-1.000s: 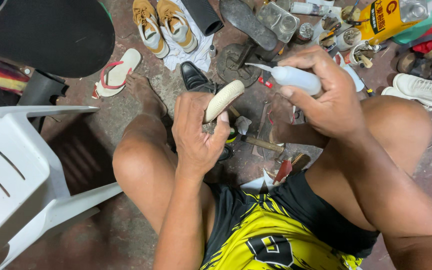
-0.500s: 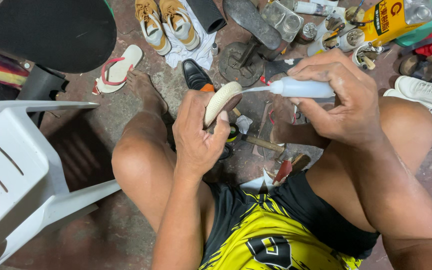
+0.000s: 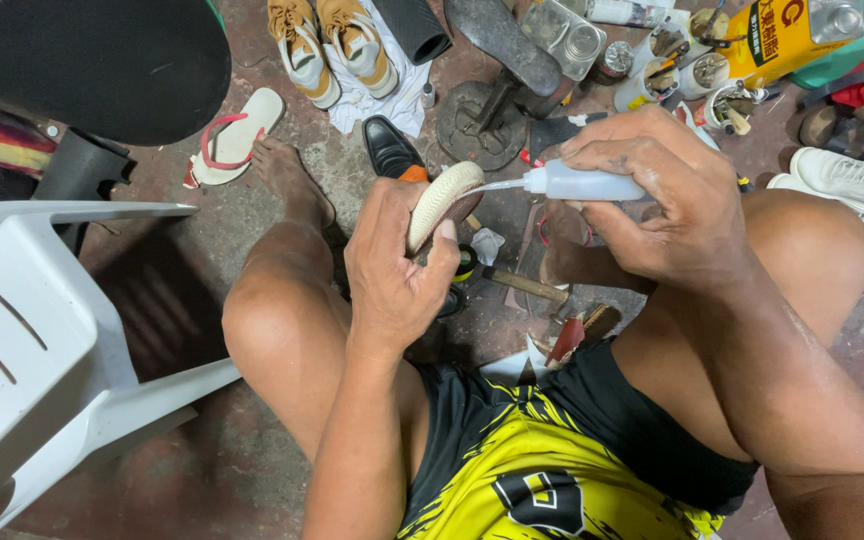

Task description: The person repairs a shoe by first using sandpaper to rough the bottom of the shoe and a replacement sole, then applying glue from a bottle to the edges of the sole, and pressing the pieces together.

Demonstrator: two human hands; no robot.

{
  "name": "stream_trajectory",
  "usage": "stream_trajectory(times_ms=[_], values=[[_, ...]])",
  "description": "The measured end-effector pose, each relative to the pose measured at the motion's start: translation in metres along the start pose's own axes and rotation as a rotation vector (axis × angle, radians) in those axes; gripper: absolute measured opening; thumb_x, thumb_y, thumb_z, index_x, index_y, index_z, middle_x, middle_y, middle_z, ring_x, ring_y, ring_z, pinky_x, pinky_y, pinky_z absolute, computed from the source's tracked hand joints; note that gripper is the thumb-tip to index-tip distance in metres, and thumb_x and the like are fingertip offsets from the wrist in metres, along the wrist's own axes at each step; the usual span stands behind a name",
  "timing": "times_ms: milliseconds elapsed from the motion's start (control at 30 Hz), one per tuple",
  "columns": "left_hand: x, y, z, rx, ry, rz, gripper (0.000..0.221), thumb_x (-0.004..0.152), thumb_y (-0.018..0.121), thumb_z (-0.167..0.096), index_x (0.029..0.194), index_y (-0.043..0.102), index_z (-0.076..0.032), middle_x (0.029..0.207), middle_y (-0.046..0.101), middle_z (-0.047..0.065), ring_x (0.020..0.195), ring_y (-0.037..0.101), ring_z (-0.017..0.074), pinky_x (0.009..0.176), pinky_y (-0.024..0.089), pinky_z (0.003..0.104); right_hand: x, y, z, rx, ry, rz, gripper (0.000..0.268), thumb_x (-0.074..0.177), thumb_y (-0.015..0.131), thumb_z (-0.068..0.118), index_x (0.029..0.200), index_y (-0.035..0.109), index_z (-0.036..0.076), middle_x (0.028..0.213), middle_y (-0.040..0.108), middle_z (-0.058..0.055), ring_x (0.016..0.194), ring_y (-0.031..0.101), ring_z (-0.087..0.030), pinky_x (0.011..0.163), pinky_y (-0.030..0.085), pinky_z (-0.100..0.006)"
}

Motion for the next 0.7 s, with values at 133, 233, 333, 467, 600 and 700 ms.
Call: stream_trajectory(times_ms=[133, 233, 333, 467, 600, 700], values=[[0.000, 0.000, -0.001, 0.009, 0.013, 0.004, 0.022, 0.096, 0.068, -0.009, 0.116, 0.061, -0.005, 0.103, 0.061, 0.013, 0.091, 0.065, 0.0296, 0.084, 0.054, 0.035, 0.008, -0.002, 0.009, -0.036, -0.018, -0.006, 0.029, 0.081, 0.078, -0.008, 0.107, 0.066, -0.005, 0.112, 0.070, -0.021, 0.100, 0.071, -0.031, 0.088, 0.057, -0.036], [0.000, 0.000, -0.001, 0.004, 0.010, 0.009, 0.022, 0.096, 0.068, -0.009, 0.116, 0.061, -0.005, 0.104, 0.061, 0.013, 0.091, 0.065, 0.0298, 0.084, 0.054, 0.035, 0.011, -0.002, 0.011, -0.044, -0.012, 0.002, 0.029, 0.076, 0.077, -0.010, 0.103, 0.066, -0.006, 0.108, 0.069, -0.022, 0.098, 0.071, -0.033, 0.086, 0.057, -0.039], [0.001, 0.001, 0.000, -0.004, -0.009, 0.012, 0.022, 0.095, 0.068, -0.010, 0.115, 0.060, -0.005, 0.102, 0.061, 0.013, 0.089, 0.065, 0.0295, 0.082, 0.054, 0.035, 0.008, -0.001, 0.008, -0.032, -0.015, 0.004, 0.030, 0.084, 0.079, -0.008, 0.111, 0.066, -0.003, 0.116, 0.070, -0.019, 0.103, 0.071, -0.030, 0.090, 0.057, -0.035], [0.001, 0.001, -0.002, -0.012, 0.004, 0.015, 0.022, 0.096, 0.068, -0.010, 0.116, 0.061, -0.005, 0.103, 0.061, 0.013, 0.091, 0.066, 0.0297, 0.084, 0.054, 0.035, 0.006, -0.001, 0.007, -0.044, -0.018, 0.003, 0.032, 0.087, 0.080, -0.007, 0.115, 0.066, -0.001, 0.120, 0.070, -0.016, 0.105, 0.070, -0.028, 0.091, 0.057, -0.034], [0.001, 0.001, -0.001, -0.007, 0.000, 0.022, 0.022, 0.096, 0.068, -0.009, 0.115, 0.061, -0.005, 0.102, 0.061, 0.013, 0.090, 0.065, 0.0298, 0.083, 0.054, 0.035, 0.013, -0.003, 0.016, -0.086, -0.047, -0.015, 0.031, 0.077, 0.079, -0.010, 0.105, 0.066, -0.004, 0.109, 0.069, -0.019, 0.099, 0.069, -0.032, 0.085, 0.056, -0.039], [0.001, 0.002, -0.001, -0.005, -0.003, 0.026, 0.022, 0.095, 0.069, -0.009, 0.115, 0.061, -0.005, 0.101, 0.060, 0.013, 0.089, 0.065, 0.0299, 0.081, 0.053, 0.035, 0.015, -0.004, 0.019, -0.093, -0.053, -0.021, 0.031, 0.079, 0.079, -0.010, 0.106, 0.066, -0.003, 0.110, 0.070, -0.018, 0.099, 0.069, -0.031, 0.085, 0.055, -0.038]])
Point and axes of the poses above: each hand's wrist, its own x-axis towards the middle knuckle, its own y-axis out of the palm, z = x × y, the point moved 9 cm from there along x, towards the middle knuckle
